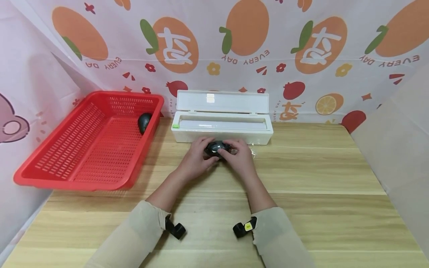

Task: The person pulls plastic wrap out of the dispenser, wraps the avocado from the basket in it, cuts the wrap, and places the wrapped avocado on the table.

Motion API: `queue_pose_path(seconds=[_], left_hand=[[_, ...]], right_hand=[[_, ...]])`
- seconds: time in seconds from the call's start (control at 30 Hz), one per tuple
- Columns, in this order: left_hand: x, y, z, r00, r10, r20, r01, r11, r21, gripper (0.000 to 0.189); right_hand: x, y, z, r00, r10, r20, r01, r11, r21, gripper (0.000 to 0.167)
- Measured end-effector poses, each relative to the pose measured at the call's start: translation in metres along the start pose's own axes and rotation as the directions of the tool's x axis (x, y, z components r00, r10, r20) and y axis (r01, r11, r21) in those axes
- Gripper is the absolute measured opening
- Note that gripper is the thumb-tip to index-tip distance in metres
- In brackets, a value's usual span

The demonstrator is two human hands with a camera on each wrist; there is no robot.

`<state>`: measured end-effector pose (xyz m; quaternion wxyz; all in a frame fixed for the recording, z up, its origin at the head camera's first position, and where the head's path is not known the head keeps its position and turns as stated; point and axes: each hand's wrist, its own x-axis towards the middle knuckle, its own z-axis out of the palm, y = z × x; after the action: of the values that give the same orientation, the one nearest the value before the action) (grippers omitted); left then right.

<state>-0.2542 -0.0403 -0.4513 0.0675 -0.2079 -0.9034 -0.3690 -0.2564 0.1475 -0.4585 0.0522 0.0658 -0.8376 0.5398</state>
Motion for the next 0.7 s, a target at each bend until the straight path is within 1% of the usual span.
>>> queue_pose_path(seconds=[0.07, 0.13, 0.2, 0.23, 0.27, 0.3, 0.33, 0.37, 0.4, 0.43, 0.47, 0.5, 0.53, 0.57, 0.63, 0.7], left_hand=[[0.0, 0.002, -0.004, 0.999, -0.053, -0.007, 0.052, 0.998, -0.042, 0.064], [0.001, 0.006, -0.009, 0.995, -0.087, -0.054, 0.083, 0.994, -0.073, 0.062], [0.001, 0.012, -0.013, 0.987, -0.108, -0.122, 0.092, 0.987, -0.13, 0.055], [0.001, 0.015, -0.015, 0.982, -0.117, -0.145, 0.09, 0.979, -0.181, 0.049], [0.001, 0.018, -0.016, 0.98, -0.123, -0.155, 0.083, 0.968, -0.238, 0.043], [0.001, 0.022, -0.017, 0.981, -0.126, -0.148, 0.074, 0.946, -0.315, 0.038], [0.001, 0.025, -0.017, 0.983, -0.133, -0.126, 0.074, 0.917, -0.392, 0.034], [0.001, 0.027, -0.015, 0.985, -0.146, -0.092, 0.088, 0.882, -0.462, 0.032], [0.001, 0.029, -0.013, 0.985, -0.162, -0.058, 0.11, 0.851, -0.513, 0.03], [0.001, 0.03, -0.011, 0.984, -0.178, -0.032, 0.132, 0.828, -0.545, 0.029], [0.002, 0.029, -0.009, 0.981, -0.195, -0.015, 0.154, 0.813, -0.561, 0.029], [0.002, 0.028, -0.006, 0.975, -0.22, -0.011, 0.175, 0.807, -0.565, 0.028], [0.002, 0.027, -0.003, 0.969, -0.245, -0.023, 0.192, 0.811, -0.553, 0.027], [0.003, 0.025, -0.002, 0.963, -0.266, -0.044, 0.203, 0.821, -0.533, 0.026], [0.003, 0.022, 0.0, 0.954, -0.286, -0.091, 0.209, 0.852, -0.481, 0.025], [0.004, 0.02, 0.001, 0.959, -0.256, -0.122, 0.19, 0.901, -0.391, 0.026]], right_hand=[[0.0, 0.0, 0.001, 1.0, -0.008, -0.01, 0.007, 0.999, -0.044, 0.038], [0.0, -0.001, 0.002, 1.0, -0.011, -0.023, 0.01, 0.998, -0.059, 0.038], [0.0, -0.002, 0.003, 0.999, -0.017, -0.033, 0.014, 0.998, -0.068, 0.037], [0.0, -0.003, 0.003, 0.999, -0.02, -0.038, 0.017, 0.998, -0.068, 0.037], [0.0, -0.003, 0.003, 0.999, -0.024, -0.041, 0.021, 0.997, -0.07, 0.037], [0.001, -0.003, 0.004, 0.999, -0.029, -0.045, 0.025, 0.997, -0.069, 0.036], [0.001, -0.003, 0.004, 0.998, -0.033, -0.049, 0.03, 0.997, -0.068, 0.036], [0.001, -0.003, 0.004, 0.998, -0.036, -0.053, 0.033, 0.997, -0.066, 0.035], [0.001, -0.003, 0.005, 0.998, -0.039, -0.055, 0.036, 0.997, -0.067, 0.034], [0.001, -0.003, 0.005, 0.997, -0.045, -0.056, 0.041, 0.997, -0.067, 0.034], [0.001, -0.003, 0.006, 0.997, -0.049, -0.054, 0.045, 0.996, -0.072, 0.034], [0.0, -0.003, 0.006, 0.997, -0.052, -0.053, 0.048, 0.996, -0.079, 0.034], [0.0, -0.003, 0.007, 0.997, -0.056, -0.055, 0.051, 0.994, -0.091, 0.034], [0.0, -0.002, 0.007, 0.997, -0.06, -0.057, 0.054, 0.993, -0.104, 0.034], [0.001, -0.003, 0.008, 0.996, -0.069, -0.061, 0.061, 0.99, -0.123, 0.035], [0.001, -0.004, 0.008, 0.995, -0.077, -0.069, 0.067, 0.988, -0.137, 0.035]])
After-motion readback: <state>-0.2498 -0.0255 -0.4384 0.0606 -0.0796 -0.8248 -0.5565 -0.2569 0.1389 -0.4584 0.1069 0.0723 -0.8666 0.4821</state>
